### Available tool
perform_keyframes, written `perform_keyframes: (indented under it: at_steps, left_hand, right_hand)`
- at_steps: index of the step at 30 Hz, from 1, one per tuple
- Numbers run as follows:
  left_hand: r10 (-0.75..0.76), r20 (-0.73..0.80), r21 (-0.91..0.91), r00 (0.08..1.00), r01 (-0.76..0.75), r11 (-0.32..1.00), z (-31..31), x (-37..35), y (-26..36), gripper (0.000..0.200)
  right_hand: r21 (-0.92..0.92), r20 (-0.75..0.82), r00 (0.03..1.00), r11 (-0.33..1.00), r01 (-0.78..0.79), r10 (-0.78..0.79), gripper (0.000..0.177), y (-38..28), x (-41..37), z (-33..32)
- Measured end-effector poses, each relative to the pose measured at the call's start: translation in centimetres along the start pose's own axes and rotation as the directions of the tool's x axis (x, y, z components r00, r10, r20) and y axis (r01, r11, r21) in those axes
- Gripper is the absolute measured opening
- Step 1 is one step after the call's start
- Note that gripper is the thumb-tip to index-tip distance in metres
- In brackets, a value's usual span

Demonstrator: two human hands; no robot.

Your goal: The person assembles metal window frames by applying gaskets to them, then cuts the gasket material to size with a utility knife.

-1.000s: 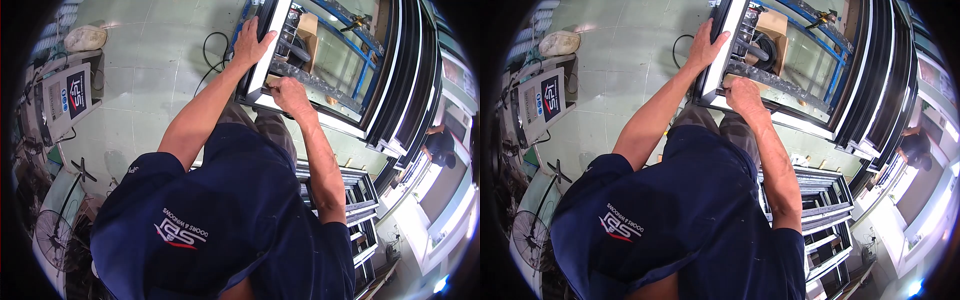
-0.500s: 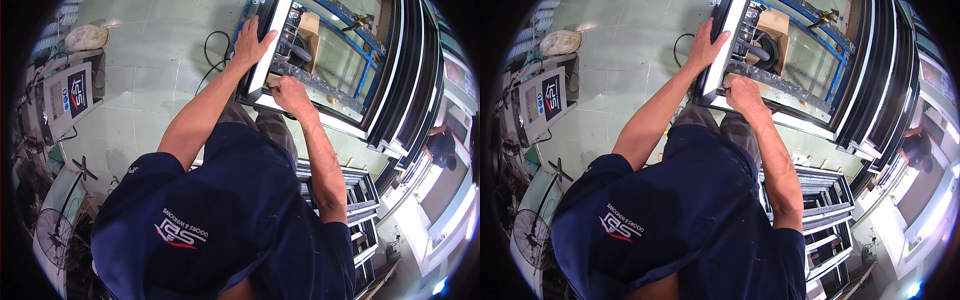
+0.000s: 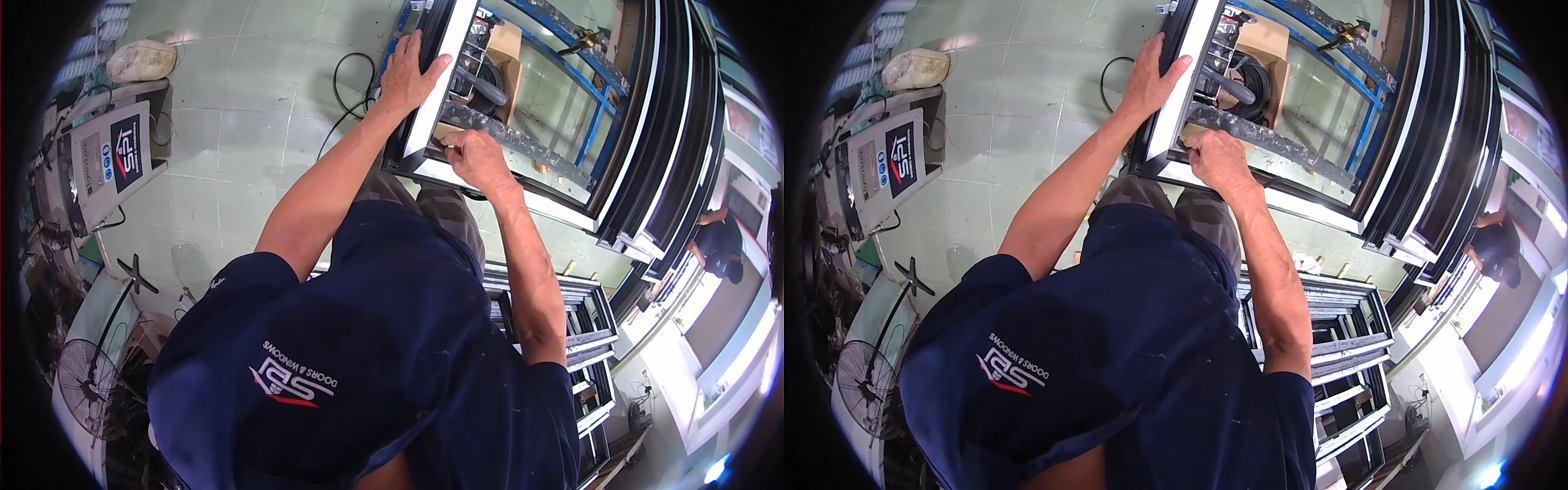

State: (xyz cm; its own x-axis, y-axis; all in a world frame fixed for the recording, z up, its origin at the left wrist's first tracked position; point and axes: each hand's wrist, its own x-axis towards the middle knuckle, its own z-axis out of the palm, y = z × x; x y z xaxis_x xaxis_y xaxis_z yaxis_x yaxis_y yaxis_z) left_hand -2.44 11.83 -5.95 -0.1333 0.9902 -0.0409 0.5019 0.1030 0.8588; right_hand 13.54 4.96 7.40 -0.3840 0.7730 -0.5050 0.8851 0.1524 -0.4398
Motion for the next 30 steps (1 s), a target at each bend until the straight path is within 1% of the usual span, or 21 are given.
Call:
perform_keyframes:
  at_steps: [4, 7, 10, 13, 16, 20, 23, 25, 26, 27, 28, 29, 30]
  left_hand:
    - [0.002, 0.004, -0.014, 1.0, -0.002, 1.0, 0.3, 0.0, -0.1, 0.093]
    - [-0.01, 0.013, -0.013, 1.0, 0.01, 1.0, 0.2, 0.0, -0.2, 0.094]
    - [-0.026, 0.02, -0.003, 0.999, 0.026, 1.0, 0.3, 0.0, -0.3, 0.094]
    - [-0.027, 0.022, -0.018, 0.999, 0.027, 0.999, 0.4, 0.1, -0.2, 0.095]
    - [-0.034, 0.025, -0.027, 0.999, 0.035, 0.999, 0.3, 0.0, 0.0, 0.094]
    - [-0.005, -0.001, -0.028, 1.0, 0.005, 1.0, 0.3, 0.0, 0.1, 0.09]
    - [0.095, -0.016, 0.11, 0.995, -0.093, 0.99, -0.8, -0.2, 1.7, 0.085]
    - [0.266, 0.052, 0.247, 0.963, -0.271, 0.93, -2.9, -1.2, 3.7, 0.083]
    - [0.338, 0.1, 0.312, 0.936, -0.352, 0.882, -4.2, -2.4, 5.0, 0.082]
    - [0.398, 0.136, 0.323, 0.907, -0.42, 0.848, -5.5, -3.9, 6.4, 0.07]
    - [0.419, 0.225, 0.27, 0.88, -0.469, 0.841, -6.6, -5.3, 7.2, 0.059]
    - [0.441, 0.308, 0.214, 0.843, -0.513, 0.831, -7.6, -6.7, 8.0, 0.05]
    - [0.353, 0.402, 0.087, 0.845, -0.419, 0.904, -8.4, -8.3, 9.0, 0.03]
  right_hand:
    - [-0.091, -0.009, 0.997, 0.993, 0.079, -0.08, 0.023, 0.2, -0.2, 0.0]
    - [-0.035, 0.067, 0.993, 0.995, 0.097, -0.094, 0.022, 0.9, 0.5, -0.2]
    - [0.074, 0.086, 0.99, 0.992, 0.102, -0.108, 0.02, 1.3, 1.1, -0.2]
    - [0.114, 0.057, 0.992, 0.988, 0.102, -0.109, 0.018, 1.5, 1.4, 0.0]
    - [0.016, 0.162, 0.985, 0.998, 0.064, -0.066, 0.018, 0.8, 1.6, -0.5]
    - [0.059, 0.155, 0.986, 0.997, 0.056, -0.065, 0.022, 1.5, 1.6, -0.6]
    - [0.09, 0.138, 0.988, 0.995, 0.052, -0.064, 0.024, 2.4, 1.6, -0.4]
    - [0.108, 0.149, 0.984, 0.991, 0.078, -0.093, 0.025, 2.9, 1.8, -0.4]
    - [0.083, 0.176, 0.982, 0.995, 0.06, -0.074, 0.025, 2.6, 1.8, -0.6]
    - [0.059, 0.198, 0.978, 0.997, 0.047, -0.058, 0.025, 2.1, 1.9, -1.2]
    - [0.034, 0.216, 0.975, 0.999, 0.037, -0.043, 0.025, 1.9, 2.1, -1.7]
    - [0.064, 0.227, 0.972, 0.997, 0.051, -0.064, 0.026, 2.5, 2.4, -1.4]
    - [0.093, 0.234, 0.969, 0.994, 0.064, -0.084, 0.026, 3.4, 2.7, -1.0]
